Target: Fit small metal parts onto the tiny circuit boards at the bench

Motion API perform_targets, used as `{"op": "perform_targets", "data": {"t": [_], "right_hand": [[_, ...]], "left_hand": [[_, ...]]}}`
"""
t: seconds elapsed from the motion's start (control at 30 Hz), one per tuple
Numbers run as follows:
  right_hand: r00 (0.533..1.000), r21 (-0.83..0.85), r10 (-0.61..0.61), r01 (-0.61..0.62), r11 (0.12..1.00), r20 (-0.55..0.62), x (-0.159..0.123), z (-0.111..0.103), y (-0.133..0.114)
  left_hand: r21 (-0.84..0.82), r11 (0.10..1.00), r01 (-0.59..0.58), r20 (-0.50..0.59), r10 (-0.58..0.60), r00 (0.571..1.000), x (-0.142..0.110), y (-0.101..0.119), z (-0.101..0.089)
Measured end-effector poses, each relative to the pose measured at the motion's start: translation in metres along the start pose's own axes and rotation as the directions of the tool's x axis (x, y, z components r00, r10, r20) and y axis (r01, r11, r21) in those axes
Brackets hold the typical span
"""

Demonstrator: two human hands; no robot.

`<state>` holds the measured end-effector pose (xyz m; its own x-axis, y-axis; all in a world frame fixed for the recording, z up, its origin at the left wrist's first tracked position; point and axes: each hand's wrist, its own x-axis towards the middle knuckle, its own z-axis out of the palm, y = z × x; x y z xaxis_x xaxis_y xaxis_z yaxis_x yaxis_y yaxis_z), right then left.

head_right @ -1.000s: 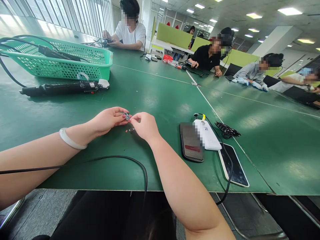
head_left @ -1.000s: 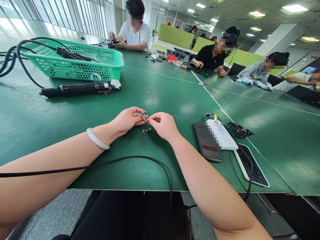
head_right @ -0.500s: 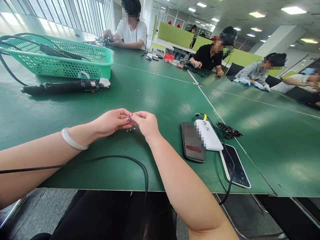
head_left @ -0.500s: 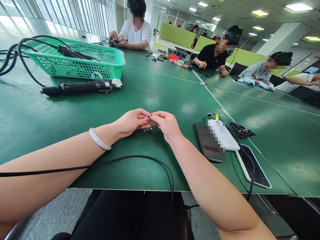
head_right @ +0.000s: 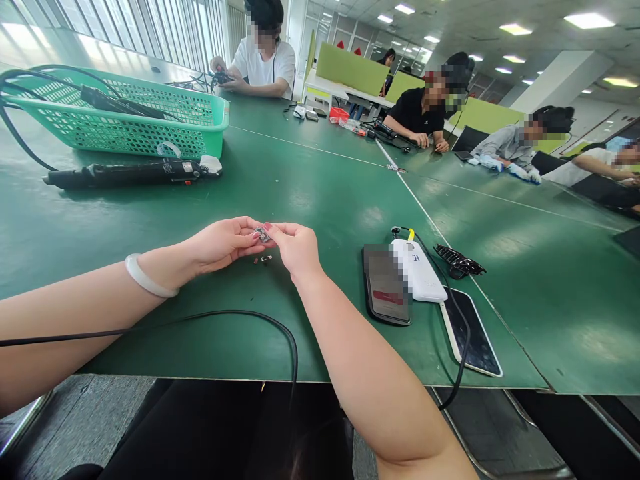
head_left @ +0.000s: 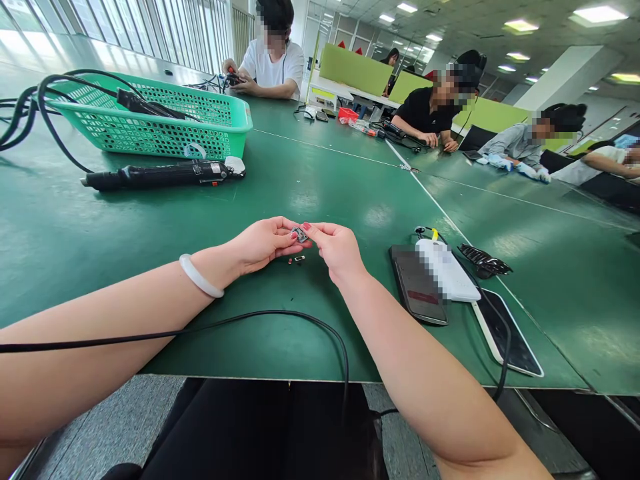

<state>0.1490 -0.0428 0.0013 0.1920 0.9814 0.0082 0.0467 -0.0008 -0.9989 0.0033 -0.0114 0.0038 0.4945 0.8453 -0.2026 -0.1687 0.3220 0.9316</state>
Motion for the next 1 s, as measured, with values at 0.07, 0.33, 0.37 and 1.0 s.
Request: {"op": "perform_targets", "data": {"t": [0.07,0.33,0.37,1.0], "right_hand": [[0.998,-0.078,-0.064,0.063,0.995,-0.008,0.002,-0.006,-0.001],[0.963,-0.664,-0.077,0.235,0.71,0.258,-0.006,-0.008,0.0],[0.957,-0.699,-0.107,0.271,0.661,0.27,-0.007,-0.005,0.001],[0.907,-0.745,-0.373,0.386,0.543,0.198,-0.005,-0.004,0.0]], "left_hand": [[-0.001,1.0,0.012,-0.018,-0.012,1.0,0.001,0.0,-0.001],[0.028,0.999,0.028,-0.187,-0.022,0.982,0.003,0.001,-0.003],[0.038,0.999,0.031,-0.192,-0.023,0.981,0.003,0.002,-0.003],[0.156,0.987,0.036,-0.141,-0.013,0.99,0.0,0.001,0.001]]}}
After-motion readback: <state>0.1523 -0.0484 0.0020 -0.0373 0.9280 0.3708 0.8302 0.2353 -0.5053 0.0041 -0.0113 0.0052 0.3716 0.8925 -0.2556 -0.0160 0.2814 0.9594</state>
